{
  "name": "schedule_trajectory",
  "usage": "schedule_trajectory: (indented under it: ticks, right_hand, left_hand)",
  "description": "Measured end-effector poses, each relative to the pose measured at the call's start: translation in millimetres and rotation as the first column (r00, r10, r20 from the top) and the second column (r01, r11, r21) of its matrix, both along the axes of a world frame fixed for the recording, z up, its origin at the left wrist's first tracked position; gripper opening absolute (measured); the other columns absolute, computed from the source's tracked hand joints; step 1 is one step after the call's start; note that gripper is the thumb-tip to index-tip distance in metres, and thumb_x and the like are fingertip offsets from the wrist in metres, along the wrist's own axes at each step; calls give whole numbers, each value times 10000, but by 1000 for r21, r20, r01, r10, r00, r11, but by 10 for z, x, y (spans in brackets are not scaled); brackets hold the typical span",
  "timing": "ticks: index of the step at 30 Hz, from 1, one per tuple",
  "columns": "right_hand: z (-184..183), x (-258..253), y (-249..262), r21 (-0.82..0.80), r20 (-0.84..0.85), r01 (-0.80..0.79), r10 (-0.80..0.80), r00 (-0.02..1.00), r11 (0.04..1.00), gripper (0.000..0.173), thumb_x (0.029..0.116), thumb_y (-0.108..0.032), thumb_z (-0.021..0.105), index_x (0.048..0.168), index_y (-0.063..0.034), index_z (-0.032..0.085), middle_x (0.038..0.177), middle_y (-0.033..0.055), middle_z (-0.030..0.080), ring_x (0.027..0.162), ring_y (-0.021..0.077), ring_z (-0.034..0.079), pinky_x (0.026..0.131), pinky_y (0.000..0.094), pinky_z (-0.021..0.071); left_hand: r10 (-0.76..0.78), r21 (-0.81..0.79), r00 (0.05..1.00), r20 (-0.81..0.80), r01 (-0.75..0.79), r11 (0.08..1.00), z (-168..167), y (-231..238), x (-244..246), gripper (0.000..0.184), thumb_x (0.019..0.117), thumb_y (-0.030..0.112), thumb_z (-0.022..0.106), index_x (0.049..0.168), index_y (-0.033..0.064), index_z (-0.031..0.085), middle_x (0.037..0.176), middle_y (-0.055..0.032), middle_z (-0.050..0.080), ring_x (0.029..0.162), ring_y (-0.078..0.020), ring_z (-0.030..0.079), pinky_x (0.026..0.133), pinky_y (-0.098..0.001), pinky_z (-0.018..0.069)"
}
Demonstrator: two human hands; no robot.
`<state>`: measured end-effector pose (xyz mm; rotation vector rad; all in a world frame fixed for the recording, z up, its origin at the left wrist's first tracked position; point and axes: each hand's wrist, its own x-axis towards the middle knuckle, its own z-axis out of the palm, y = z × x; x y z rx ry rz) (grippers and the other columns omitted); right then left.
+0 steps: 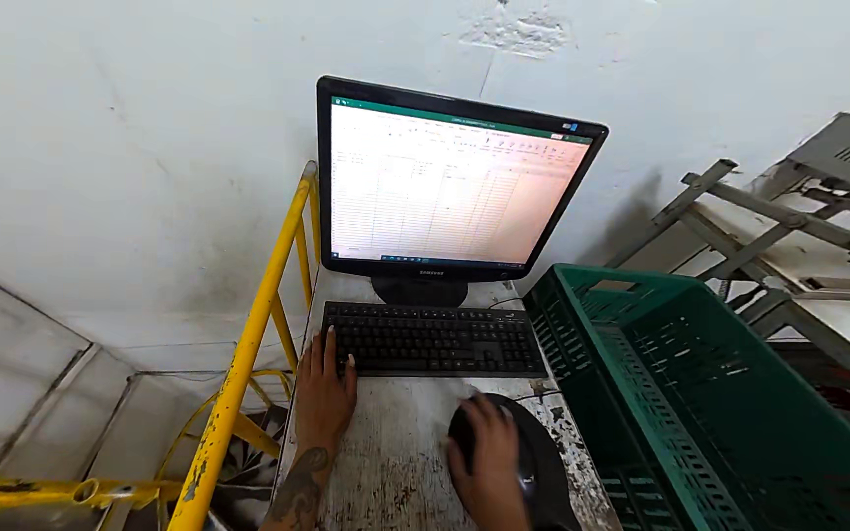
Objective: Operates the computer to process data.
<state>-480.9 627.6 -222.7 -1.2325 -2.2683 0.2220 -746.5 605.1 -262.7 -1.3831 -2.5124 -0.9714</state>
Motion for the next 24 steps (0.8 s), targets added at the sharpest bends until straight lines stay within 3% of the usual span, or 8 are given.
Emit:
schedule_trajectory:
  ticks: [3, 5, 7, 10, 16, 24]
  right_hand:
    - [-91, 686, 72, -21, -79, 169, -170, 982, 985, 662, 947, -455, 627, 1390, 32, 565, 1442, 302, 521, 1319, 499, 511, 1093, 653, 397]
    - [-157, 835, 60, -89, -85, 124, -131, 988, 988, 730, 948, -494, 628, 1479, -8, 506, 1513, 330, 436, 1365, 507, 471, 1095, 631, 421]
    - [-166, 808, 61, -142, -36, 35, -41, 999, 989, 685, 968, -462, 625, 1520, -81, 484, 1564, 308, 382, 1404, 474, 448, 1109, 587, 441]
    - [-256, 727, 50, -84, -1, -17, 17, 1000, 996, 536, 973, -327, 598, 1468, -122, 567, 1564, 306, 389, 1403, 480, 454, 1122, 552, 440]
    - [-299, 740, 43, -78, -28, 22, -24, 999, 997, 552, 947, -507, 647, 1401, -194, 643, 1567, 280, 403, 1379, 428, 508, 1066, 476, 507]
    - [-317, 714, 36, -36, -9, 85, -85, 996, 996, 516, 961, -482, 625, 1389, -193, 653, 1535, 280, 450, 1334, 420, 555, 1027, 458, 535]
  left_hand:
    - [20, -23, 999, -47, -21, 1000, -34, 26, 4, 709, 1036, 556, 332, 1557, 88, 443, 1568, -223, 438, 1436, -380, 454, 1185, -545, 350]
    - [19, -31, 998, -52, -21, 999, -36, 20, 16, 721, 1035, 566, 326, 1554, 79, 445, 1572, -228, 431, 1437, -391, 450, 1188, -551, 341]
    - [20, -32, 999, -49, -21, 999, -19, 23, 19, 712, 1037, 556, 333, 1548, 74, 453, 1572, -225, 433, 1433, -399, 452, 1189, -553, 342]
    - [18, -41, 999, -41, -20, 999, -5, 29, 19, 697, 1044, 537, 335, 1553, 74, 444, 1577, -233, 421, 1436, -406, 446, 1189, -548, 340]
    - [15, -30, 999, -33, -16, 999, -14, 29, 28, 693, 1041, 537, 332, 1559, 89, 438, 1582, -232, 414, 1444, -408, 434, 1189, -559, 332]
    - [11, -36, 999, -36, -12, 999, -5, 15, 24, 682, 1045, 522, 351, 1557, 79, 437, 1574, -241, 420, 1436, -421, 440, 1184, -560, 339]
